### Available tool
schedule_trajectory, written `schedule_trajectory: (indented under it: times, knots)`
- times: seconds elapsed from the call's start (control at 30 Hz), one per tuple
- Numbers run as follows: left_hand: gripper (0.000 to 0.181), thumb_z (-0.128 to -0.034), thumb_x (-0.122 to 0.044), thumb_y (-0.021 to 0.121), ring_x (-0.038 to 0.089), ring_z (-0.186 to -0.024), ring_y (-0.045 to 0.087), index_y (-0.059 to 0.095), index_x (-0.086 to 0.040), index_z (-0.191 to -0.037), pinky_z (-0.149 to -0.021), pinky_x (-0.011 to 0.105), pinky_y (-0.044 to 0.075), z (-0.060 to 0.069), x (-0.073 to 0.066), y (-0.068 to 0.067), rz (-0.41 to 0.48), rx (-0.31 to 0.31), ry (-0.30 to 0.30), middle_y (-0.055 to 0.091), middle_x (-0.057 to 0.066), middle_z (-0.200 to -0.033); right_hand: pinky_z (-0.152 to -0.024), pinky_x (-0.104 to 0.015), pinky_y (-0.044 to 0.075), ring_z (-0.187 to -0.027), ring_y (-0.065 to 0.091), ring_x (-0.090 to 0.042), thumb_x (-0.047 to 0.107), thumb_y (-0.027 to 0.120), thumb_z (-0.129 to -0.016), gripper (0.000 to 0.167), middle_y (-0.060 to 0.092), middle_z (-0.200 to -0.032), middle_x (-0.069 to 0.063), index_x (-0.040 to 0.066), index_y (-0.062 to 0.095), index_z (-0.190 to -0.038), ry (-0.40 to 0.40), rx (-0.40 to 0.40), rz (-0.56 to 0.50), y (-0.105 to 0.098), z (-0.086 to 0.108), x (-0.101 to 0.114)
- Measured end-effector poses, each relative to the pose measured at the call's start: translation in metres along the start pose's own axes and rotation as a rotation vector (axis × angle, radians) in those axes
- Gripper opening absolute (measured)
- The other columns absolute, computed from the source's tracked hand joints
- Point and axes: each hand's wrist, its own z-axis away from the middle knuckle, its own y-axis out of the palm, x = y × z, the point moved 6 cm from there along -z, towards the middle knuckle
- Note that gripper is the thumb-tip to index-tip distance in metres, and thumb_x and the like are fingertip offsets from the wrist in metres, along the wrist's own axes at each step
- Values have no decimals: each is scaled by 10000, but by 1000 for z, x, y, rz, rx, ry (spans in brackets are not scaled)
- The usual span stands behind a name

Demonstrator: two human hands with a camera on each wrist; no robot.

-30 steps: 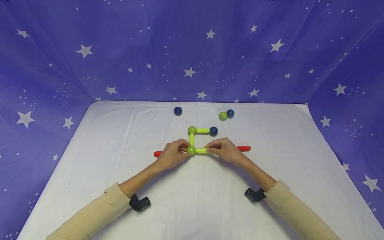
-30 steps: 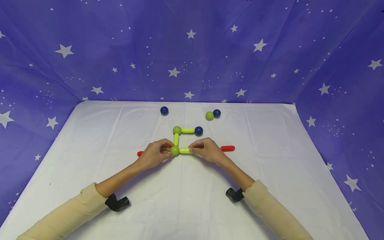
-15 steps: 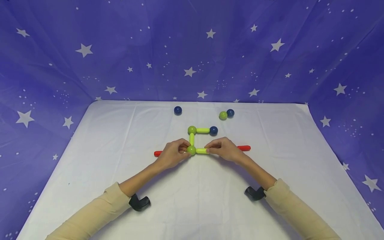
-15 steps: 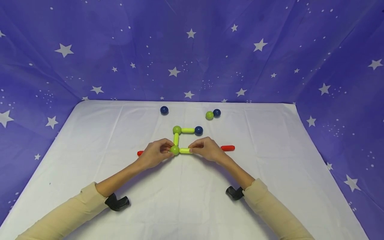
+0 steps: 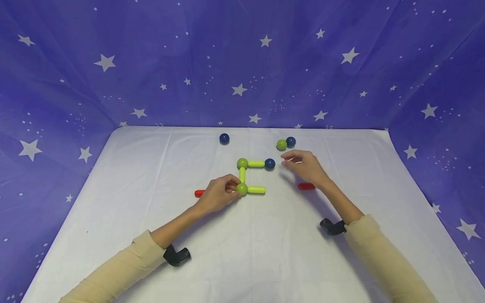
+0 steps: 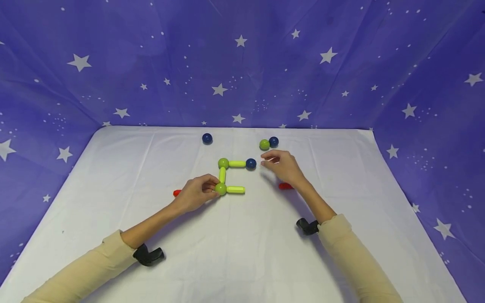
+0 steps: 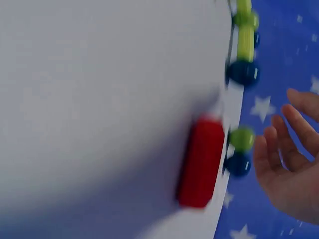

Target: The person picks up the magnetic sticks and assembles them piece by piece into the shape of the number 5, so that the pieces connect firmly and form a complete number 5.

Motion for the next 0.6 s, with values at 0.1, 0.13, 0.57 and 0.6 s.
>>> schedule_trajectory:
  times: [0.1, 0.13, 0.57, 0.6]
  knots:
    - [257, -851, -5, 766, 186, -925, 669, 662, 20, -1084, -812, 258, 549, 0, 1, 0, -2, -1, 0, 694, 84, -1010, -927, -478, 485, -1106, 611, -318, 158, 700, -948, 317, 670, -1209, -140, 19, 674, -1233, 38, -96, 7, -20, -13, -12]
    - [256, -852, -7, 766, 186, -926, 668, 662, 20, -1084, -813, 259, 548, 0, 1, 0, -2, -1, 0, 694, 83, -1010, -941, -484, 478, -1122, 606, -328, 158, 700, -949, 330, 658, -1231, -147, 20, 665, -1246, 49, -120, 2, -25, -18, -16]
    - [257, -851, -13, 768, 170, -923, 667, 662, 7, -1085, -812, 260, 550, 0, 3, -1, 6, 3, -15, 697, 65, -998, -1042, -513, 424, -1302, 485, -394, 108, 686, -942, 527, 462, -1479, -184, 45, 514, -1437, 154, -87, -130, -30, -60, -43]
    - [258, -852, -14, 767, 169, -922, 666, 662, 5, -1086, -812, 262, 549, 0, 3, 0, 4, 6, -15, 698, 62, -995, -1046, -518, 421, -1305, 481, -399, 103, 688, -939, 530, 457, -1484, -185, 43, 514, -1436, 161, -80, -132, -29, -60, -45]
